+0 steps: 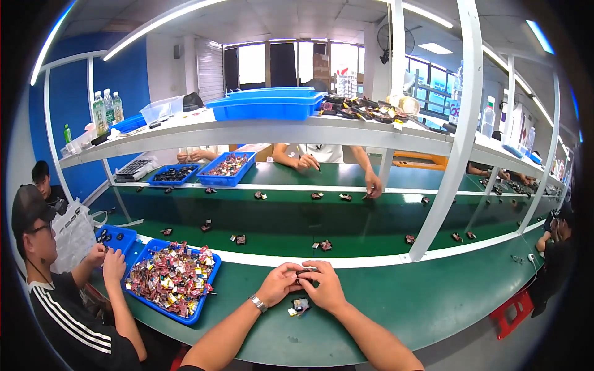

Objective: Assembling small electronic circuit board components on an industrial production line.

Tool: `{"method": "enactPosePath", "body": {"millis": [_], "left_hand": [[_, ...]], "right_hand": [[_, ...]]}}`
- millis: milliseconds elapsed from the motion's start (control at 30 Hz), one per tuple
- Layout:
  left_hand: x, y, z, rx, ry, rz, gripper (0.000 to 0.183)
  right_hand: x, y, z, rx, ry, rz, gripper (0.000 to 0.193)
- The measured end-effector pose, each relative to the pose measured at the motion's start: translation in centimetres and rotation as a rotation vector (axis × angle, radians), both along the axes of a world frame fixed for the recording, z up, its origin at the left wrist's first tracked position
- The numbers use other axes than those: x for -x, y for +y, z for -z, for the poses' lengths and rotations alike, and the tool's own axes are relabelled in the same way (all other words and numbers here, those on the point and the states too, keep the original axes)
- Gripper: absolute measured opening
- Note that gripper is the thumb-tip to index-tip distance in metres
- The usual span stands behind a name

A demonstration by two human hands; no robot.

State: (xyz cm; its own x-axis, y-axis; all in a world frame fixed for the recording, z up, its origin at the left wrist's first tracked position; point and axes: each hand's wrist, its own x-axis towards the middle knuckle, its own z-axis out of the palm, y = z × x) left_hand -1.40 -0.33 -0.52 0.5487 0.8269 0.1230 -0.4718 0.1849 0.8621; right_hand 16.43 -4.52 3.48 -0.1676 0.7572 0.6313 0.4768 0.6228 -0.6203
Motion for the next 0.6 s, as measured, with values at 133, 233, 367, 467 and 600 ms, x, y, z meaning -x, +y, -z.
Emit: {"method": "enactPosePath", "body": {"millis": [133,233,367,467,600], "left_hand": [[-0.57,-0.3,-0.65,-0.008,0.01,-0.003,0.023],[-0.34,-0.33,-0.53,-0.003,0.007,-0.007,0.023],[-0.1,-0.25,-0.07,-0.017,0.012,-0.019,0.023],[0.14,0.0,0.19,-0.035,-0.03,0.004,0.022],[0.26,0.27,0.21,-0.008,-0.064,0.036,0.022]], "right_hand": [[-0.49,0.14,0.51,0.025,-0.011,0.024,0.015],[-0.4,0.33,0.82,0.105,0.035,-0.001,0.016],[-0.32,0.32,0.78,0.038,-0.033,-0.029,0.018],[-0.26,0.11,0.36,-0.014,-0.069,-0.025,0.02],[-0.05,0.06,0.4,-0.106,-0.058,0.017,0.019]]}}
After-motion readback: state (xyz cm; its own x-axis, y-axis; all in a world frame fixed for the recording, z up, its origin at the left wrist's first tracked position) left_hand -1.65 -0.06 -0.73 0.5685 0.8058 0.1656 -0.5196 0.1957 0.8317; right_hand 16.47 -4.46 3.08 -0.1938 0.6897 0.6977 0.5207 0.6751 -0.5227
